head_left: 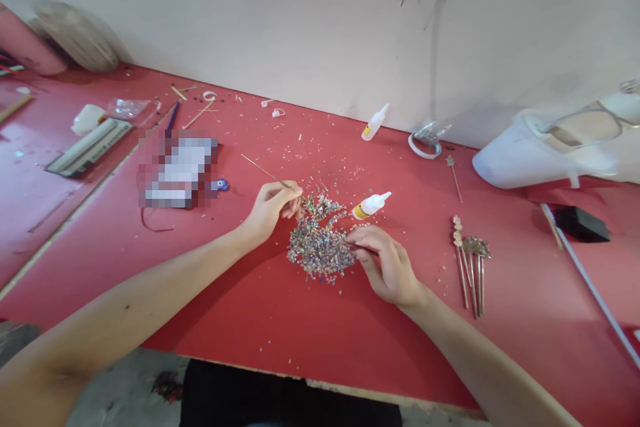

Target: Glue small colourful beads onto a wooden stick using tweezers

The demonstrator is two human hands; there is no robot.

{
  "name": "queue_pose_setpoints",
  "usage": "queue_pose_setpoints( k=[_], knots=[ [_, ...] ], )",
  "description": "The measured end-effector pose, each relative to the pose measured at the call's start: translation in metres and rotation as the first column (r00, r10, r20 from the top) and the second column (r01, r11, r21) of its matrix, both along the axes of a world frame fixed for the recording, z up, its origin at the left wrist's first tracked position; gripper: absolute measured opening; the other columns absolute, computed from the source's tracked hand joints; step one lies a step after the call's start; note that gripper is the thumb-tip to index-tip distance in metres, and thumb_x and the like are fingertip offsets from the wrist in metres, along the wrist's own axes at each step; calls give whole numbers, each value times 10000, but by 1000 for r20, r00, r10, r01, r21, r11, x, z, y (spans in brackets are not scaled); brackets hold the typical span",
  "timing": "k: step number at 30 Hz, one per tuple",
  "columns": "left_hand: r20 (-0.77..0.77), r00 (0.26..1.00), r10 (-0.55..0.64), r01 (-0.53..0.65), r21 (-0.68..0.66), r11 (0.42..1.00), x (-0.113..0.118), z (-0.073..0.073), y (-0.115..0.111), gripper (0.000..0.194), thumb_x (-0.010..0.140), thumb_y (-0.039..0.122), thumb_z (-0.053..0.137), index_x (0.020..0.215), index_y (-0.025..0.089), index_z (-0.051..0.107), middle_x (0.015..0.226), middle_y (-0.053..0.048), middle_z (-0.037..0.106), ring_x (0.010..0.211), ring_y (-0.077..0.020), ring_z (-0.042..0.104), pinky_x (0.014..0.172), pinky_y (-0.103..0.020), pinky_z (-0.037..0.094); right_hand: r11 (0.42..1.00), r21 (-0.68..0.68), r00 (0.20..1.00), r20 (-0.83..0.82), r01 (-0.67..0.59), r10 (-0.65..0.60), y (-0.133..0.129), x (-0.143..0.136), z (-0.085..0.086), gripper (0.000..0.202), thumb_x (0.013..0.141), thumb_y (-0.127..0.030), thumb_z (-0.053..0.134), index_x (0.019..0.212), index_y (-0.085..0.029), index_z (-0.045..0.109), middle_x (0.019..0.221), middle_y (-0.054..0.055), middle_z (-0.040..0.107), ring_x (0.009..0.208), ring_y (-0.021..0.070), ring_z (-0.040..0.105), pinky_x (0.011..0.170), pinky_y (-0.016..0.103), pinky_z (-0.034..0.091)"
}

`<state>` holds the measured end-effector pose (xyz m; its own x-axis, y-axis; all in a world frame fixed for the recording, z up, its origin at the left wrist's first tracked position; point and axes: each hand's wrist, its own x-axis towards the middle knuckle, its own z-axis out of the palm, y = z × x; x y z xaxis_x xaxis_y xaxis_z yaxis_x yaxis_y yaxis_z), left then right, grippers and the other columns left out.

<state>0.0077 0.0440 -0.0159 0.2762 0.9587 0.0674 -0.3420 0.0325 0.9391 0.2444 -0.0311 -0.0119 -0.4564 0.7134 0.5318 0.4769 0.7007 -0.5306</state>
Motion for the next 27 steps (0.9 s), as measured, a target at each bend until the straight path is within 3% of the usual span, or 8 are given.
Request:
queue_pose_setpoints(
  k=[2, 4, 7, 9, 14, 18, 22, 27],
  knots=[
    [9, 1000, 0, 0, -3, 1000, 0, -1, 0, 360, 813, 234, 588, 470, 170, 501, 452, 54, 363, 422, -71, 410, 541, -254, 474, 999, -26, 998, -45, 30, -31, 0, 2, -1, 145, 959, -182, 439, 1079, -230, 506, 933, 88, 694, 846, 196, 686, 740, 357, 588],
    [12, 1000, 5, -5, -4, 1000, 0, -2, 0, 362, 817, 226, 588, 469, 169, 504, 458, 52, 367, 424, -71, 415, 537, -253, 469, 999, -10, 998, -34, -48, 47, 1, 1, 0, 143, 956, -171, 445, 1077, -222, 501, 939, 97, 691, 854, 196, 679, 735, 356, 589],
    [12, 1000, 11, -11, -4, 1000, -1, -3, 0, 367, 824, 217, 590, 471, 167, 507, 476, 48, 382, 431, -69, 429, 533, -250, 457, 978, 57, 976, 88, -203, 198, 2, -5, 2, 126, 944, -148, 457, 1050, -202, 502, 995, 123, 703, 944, 217, 671, 804, 404, 588],
    [17, 1000, 6, -6, -2, 1000, -1, -2, 0, 366, 829, 213, 588, 475, 167, 508, 481, 48, 380, 435, -70, 432, 541, -252, 460, 972, 72, 962, 178, -223, 207, 3, -8, 3, 117, 942, -147, 467, 1038, -198, 509, 1020, 123, 708, 980, 227, 667, 831, 424, 584],
    [4, 1000, -3, 3, 4, 1000, -1, -1, -1, 369, 831, 213, 579, 474, 169, 501, 468, 55, 349, 435, -75, 435, 552, -259, 467, 992, 11, 987, 97, -128, 126, 4, -4, 0, 155, 929, -127, 494, 1061, -203, 523, 997, 103, 704, 937, 217, 658, 810, 400, 573],
    [-9, 1000, -9, 9, 12, 1000, -1, -1, -1, 369, 835, 215, 576, 477, 168, 501, 469, 56, 351, 442, -77, 447, 556, -258, 467, 999, -22, 999, 20, 47, -47, 2, 1, -2, 137, 943, -151, 490, 1046, -226, 539, 887, 61, 681, 815, 189, 656, 724, 326, 552],
    [11, 1000, -4, 3, 34, 999, -1, 0, -1, 370, 834, 209, 582, 476, 165, 502, 479, 53, 369, 440, -73, 431, 540, -251, 465, 973, -75, 973, 102, 216, -208, 1, 3, -4, 101, 973, -216, 462, 1019, -231, 551, 812, 34, 664, 685, 154, 639, 624, 256, 503],
    [19, 1000, -1, 0, 35, 999, -1, 1, -1, 367, 842, 209, 575, 482, 168, 513, 469, 54, 359, 435, -74, 415, 540, -251, 470, 968, -95, 952, 226, 232, -206, 2, 5, -7, 193, 1017, -258, 347, 1038, -224, 536, 844, 59, 710, 676, 158, 681, 589, 242, 479]
  ],
)
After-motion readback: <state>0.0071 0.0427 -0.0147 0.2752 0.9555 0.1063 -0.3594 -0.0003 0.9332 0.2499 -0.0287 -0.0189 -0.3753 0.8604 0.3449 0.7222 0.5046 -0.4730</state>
